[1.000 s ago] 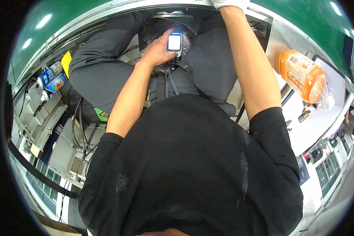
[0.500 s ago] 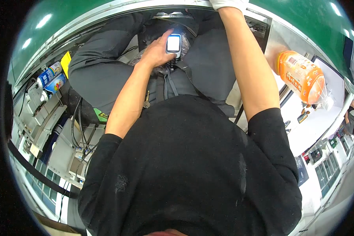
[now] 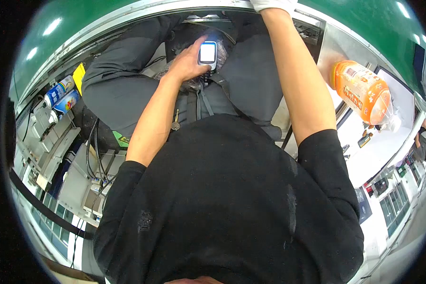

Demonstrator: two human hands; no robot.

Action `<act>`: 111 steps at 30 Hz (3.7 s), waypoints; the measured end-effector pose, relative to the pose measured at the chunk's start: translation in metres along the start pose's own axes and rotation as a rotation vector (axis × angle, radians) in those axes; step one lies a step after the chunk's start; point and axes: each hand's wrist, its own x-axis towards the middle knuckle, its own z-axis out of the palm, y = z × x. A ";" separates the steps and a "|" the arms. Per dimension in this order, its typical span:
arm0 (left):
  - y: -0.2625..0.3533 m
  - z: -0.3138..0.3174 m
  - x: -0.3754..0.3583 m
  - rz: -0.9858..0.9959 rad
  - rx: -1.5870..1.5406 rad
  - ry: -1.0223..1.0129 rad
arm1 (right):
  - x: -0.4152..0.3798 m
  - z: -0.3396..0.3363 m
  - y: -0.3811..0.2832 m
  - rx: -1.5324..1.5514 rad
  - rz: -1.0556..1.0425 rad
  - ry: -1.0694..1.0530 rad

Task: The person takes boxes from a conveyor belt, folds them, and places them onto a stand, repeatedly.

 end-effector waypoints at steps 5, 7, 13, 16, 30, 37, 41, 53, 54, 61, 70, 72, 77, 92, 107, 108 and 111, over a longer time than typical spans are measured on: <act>0.002 -0.003 -0.003 -0.022 0.020 -0.005 | -0.001 0.000 -0.001 0.002 0.008 -0.003; 0.003 -0.004 -0.002 -0.033 0.032 -0.011 | 0.000 -0.001 -0.001 0.002 0.008 -0.004; -0.004 0.001 -0.001 0.006 -0.020 -0.007 | -0.001 0.000 0.000 0.003 0.014 -0.012; -0.001 0.001 0.000 -0.016 0.014 0.000 | -0.001 0.001 0.000 0.009 0.019 -0.015; -0.003 -0.003 0.001 -0.027 0.025 0.002 | 0.002 0.004 0.001 0.015 0.027 -0.022; 0.004 -0.004 -0.001 -0.059 0.050 -0.047 | -0.001 0.001 0.001 0.010 0.024 -0.023; -0.003 0.001 0.000 -0.020 0.025 0.014 | -0.001 0.001 0.000 0.010 0.028 -0.022; -0.003 0.002 0.000 -0.011 0.004 0.015 | 0.000 0.005 0.001 0.019 0.037 -0.036; -0.002 0.002 -0.001 -0.014 0.007 0.016 | 0.000 0.005 0.001 0.018 0.038 -0.036; -0.003 -0.002 0.000 -0.022 -0.013 -0.022 | 0.000 0.004 0.001 0.022 0.041 -0.036; 0.001 0.000 -0.003 -0.021 0.017 0.010 | -0.001 0.006 0.001 0.027 0.043 -0.049; 0.000 -0.001 -0.002 -0.028 0.024 0.003 | -0.001 0.007 0.001 0.031 0.045 -0.052; 0.000 0.001 -0.001 -0.038 0.036 -0.005 | -0.001 0.006 0.002 0.033 0.046 -0.056; -0.002 0.002 -0.002 -0.034 0.036 -0.002 | 0.000 0.007 0.002 0.046 0.053 -0.073; -0.001 -0.001 0.001 -0.055 0.032 -0.051 | -0.004 0.005 0.000 0.064 0.096 -0.119; 0.000 -0.001 0.002 -0.052 0.041 -0.052 | -0.004 0.005 0.000 0.064 0.102 -0.123; 0.000 0.001 0.003 -0.040 0.020 -0.021 | -0.004 0.001 -0.001 0.068 0.121 -0.141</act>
